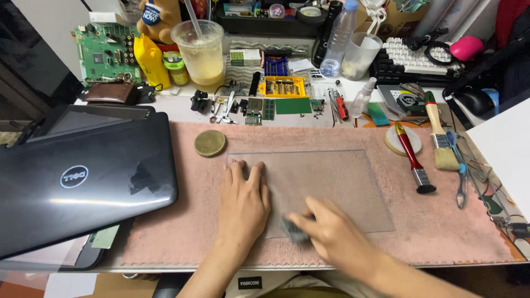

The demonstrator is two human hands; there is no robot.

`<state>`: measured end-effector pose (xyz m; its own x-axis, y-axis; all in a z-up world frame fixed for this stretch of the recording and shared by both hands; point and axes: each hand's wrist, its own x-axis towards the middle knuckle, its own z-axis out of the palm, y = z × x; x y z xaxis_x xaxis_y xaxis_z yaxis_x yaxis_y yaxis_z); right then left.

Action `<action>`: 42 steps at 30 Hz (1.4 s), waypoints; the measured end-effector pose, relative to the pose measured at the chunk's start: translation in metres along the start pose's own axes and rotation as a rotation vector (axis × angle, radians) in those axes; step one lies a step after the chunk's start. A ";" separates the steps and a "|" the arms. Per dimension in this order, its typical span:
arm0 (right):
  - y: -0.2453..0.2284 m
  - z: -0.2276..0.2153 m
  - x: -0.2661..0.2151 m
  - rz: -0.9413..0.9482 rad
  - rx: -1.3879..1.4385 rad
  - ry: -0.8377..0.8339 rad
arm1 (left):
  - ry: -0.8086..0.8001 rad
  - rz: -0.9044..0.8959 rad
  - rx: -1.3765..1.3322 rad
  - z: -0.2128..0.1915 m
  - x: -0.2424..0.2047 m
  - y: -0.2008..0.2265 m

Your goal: The person cleans a rectangular surface on a desk using a small round sponge and a grey cloth. They rub the surface with the sponge, then switch to the cloth to wipe the area.

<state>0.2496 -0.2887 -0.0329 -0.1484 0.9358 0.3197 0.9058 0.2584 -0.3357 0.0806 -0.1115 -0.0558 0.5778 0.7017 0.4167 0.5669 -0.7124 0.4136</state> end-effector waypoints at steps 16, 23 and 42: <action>0.112 0.021 0.123 0.167 -0.082 0.191 | 0.039 0.149 0.033 0.012 -0.005 -0.010; 0.076 0.017 0.057 0.101 -0.093 0.103 | 0.022 0.135 0.036 0.016 -0.002 -0.013; 0.107 0.006 0.093 0.284 -0.017 0.099 | -0.018 0.128 -0.014 0.006 -0.002 -0.010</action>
<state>0.3302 -0.1723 -0.0440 0.1501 0.9420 0.3003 0.9123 -0.0150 -0.4092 0.0773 -0.1052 -0.0658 0.6559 0.6045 0.4521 0.4793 -0.7962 0.3693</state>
